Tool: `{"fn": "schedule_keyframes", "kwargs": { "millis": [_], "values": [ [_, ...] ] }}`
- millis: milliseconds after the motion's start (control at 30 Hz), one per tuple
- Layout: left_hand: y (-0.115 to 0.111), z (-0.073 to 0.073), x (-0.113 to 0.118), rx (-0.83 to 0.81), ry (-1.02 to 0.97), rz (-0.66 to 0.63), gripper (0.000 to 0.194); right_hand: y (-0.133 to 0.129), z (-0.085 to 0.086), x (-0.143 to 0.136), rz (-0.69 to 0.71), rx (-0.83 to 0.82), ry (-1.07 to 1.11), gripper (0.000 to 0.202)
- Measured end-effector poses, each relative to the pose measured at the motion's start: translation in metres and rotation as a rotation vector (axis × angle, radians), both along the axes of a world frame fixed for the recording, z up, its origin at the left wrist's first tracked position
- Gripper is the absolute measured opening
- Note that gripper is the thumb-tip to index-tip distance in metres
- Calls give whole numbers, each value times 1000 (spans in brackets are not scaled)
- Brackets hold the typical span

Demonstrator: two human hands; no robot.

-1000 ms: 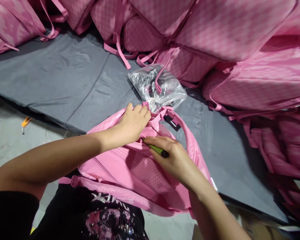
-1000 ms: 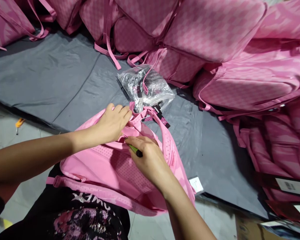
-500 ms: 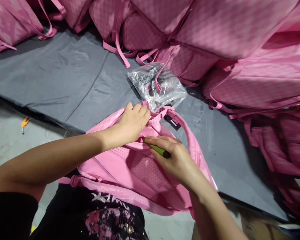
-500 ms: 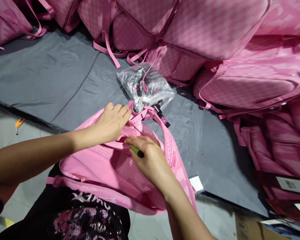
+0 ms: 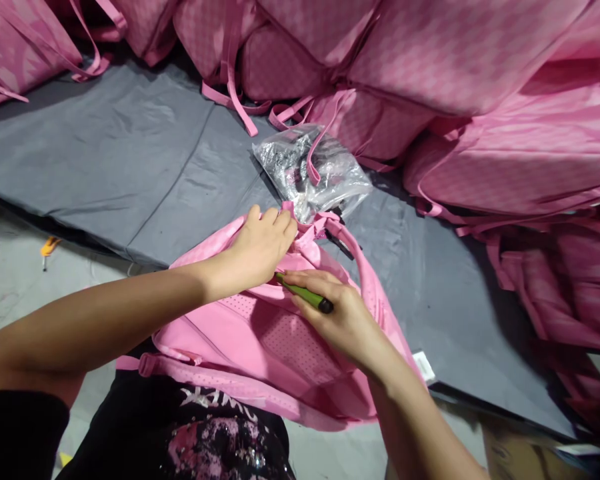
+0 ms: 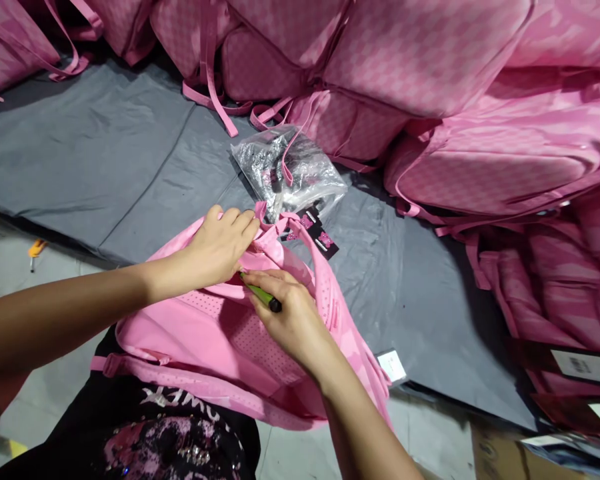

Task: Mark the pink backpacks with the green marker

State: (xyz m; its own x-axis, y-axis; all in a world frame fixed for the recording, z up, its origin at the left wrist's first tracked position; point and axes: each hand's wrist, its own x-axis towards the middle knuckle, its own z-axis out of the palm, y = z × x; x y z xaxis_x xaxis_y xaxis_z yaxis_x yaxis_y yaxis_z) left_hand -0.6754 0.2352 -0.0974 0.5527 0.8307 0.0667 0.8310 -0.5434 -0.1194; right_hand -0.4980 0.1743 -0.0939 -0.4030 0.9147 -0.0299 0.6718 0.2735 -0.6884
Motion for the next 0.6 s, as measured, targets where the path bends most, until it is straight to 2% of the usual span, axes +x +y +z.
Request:
{"fn": "schedule_keyframes", "kwargs": {
  "millis": [200,367,500,600],
  "values": [
    [-1,3,-1,-10,8,-3,49,-3,1,-2,-55,15,-56,26],
    [-1,3,-1,-11,8,-15,57,-6,0,-6,-122,-2,-51,28],
    [5,11,-8,-109,10,-46,61,-11,-10,-14,-176,-44,162,28],
    [6,24,-21,-229,38,-75,82,-16,-16,-21,-225,-94,301,29]
  ]
}}
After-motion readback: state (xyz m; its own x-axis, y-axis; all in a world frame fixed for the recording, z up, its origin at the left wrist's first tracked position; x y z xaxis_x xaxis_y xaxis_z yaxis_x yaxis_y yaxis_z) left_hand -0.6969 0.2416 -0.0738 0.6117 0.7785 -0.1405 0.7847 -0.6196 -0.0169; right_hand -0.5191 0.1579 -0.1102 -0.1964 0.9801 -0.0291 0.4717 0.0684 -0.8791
